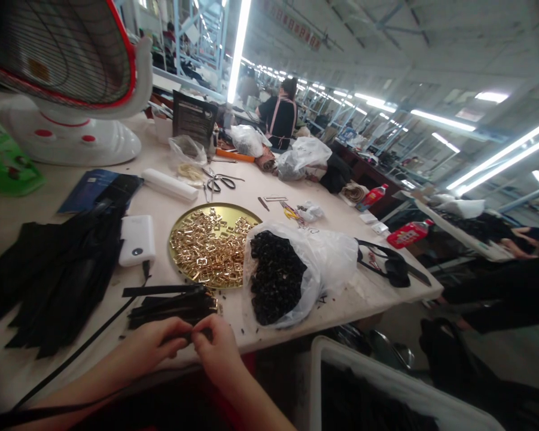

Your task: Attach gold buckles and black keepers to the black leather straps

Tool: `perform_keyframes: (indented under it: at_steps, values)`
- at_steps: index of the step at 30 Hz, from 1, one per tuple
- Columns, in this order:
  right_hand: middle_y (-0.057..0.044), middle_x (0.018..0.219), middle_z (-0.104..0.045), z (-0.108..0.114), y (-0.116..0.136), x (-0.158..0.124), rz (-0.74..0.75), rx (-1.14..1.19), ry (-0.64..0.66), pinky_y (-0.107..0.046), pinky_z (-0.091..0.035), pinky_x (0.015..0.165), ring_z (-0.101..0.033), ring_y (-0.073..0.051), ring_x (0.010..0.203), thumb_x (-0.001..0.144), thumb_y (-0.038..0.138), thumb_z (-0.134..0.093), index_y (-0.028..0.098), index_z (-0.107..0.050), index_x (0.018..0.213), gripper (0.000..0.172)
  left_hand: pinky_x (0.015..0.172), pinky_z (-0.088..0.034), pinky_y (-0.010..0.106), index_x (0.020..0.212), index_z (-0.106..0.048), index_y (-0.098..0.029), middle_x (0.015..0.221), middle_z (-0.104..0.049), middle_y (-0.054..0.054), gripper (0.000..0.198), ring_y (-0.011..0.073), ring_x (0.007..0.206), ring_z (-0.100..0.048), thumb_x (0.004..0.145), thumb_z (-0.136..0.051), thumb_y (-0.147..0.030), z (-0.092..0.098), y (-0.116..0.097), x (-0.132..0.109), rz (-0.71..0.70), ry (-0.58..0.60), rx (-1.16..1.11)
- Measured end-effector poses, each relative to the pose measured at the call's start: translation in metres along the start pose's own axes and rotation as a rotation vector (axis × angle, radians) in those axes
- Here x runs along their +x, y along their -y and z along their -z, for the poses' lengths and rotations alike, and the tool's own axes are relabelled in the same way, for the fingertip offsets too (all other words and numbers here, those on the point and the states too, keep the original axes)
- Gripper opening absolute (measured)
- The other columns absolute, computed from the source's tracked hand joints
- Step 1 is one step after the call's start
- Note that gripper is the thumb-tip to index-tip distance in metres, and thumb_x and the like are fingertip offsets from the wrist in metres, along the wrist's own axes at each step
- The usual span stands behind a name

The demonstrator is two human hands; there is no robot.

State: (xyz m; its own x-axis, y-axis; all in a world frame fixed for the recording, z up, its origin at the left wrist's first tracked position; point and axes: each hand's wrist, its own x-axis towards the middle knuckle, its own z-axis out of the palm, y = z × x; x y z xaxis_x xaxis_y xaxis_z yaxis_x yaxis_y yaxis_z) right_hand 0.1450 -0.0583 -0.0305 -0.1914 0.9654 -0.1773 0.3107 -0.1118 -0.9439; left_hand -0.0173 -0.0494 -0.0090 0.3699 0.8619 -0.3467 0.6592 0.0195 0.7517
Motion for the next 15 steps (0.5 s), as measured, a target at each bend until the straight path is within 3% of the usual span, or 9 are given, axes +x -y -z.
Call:
perform_keyframes:
  at_steps: [5,9,15]
  values:
    - [0.007,0.05,-0.046,-0.008,0.0,0.003,-0.13,0.239,-0.06,-0.022,-0.036,0.048,-0.043,-0.009,0.045,0.07,0.02,-0.053,0.019,-0.05,0.071,0.004,0.066,-0.047,0.023,0.1,-0.06,-0.019,0.085,-0.07,0.001,0.031,0.0151,0.069,-0.063,0.076,-0.043,-0.026,0.004,0.002,0.0,-0.05,0.008,-0.078]
    - [0.008,0.047,-0.047,-0.003,0.006,0.003,-0.143,0.29,-0.019,-0.022,-0.037,0.049,-0.045,-0.009,0.044,0.069,0.021,-0.055,0.018,-0.051,0.07,0.005,0.081,-0.046,0.028,0.1,-0.061,-0.02,0.099,-0.069,0.002,0.031,0.019,0.09,-0.062,0.073,-0.047,-0.025,0.007,0.001,-0.002,-0.075,-0.028,-0.079]
    - [0.009,0.044,-0.047,-0.01,0.004,0.001,-0.246,0.381,-0.063,-0.022,-0.036,0.047,-0.044,-0.009,0.041,0.066,0.025,-0.057,0.019,-0.05,0.071,0.011,0.083,-0.046,0.03,0.096,-0.062,-0.02,0.099,-0.07,0.004,0.029,0.021,0.094,-0.062,0.073,-0.047,-0.026,0.0,0.003,0.0,-0.054,-0.057,-0.044]
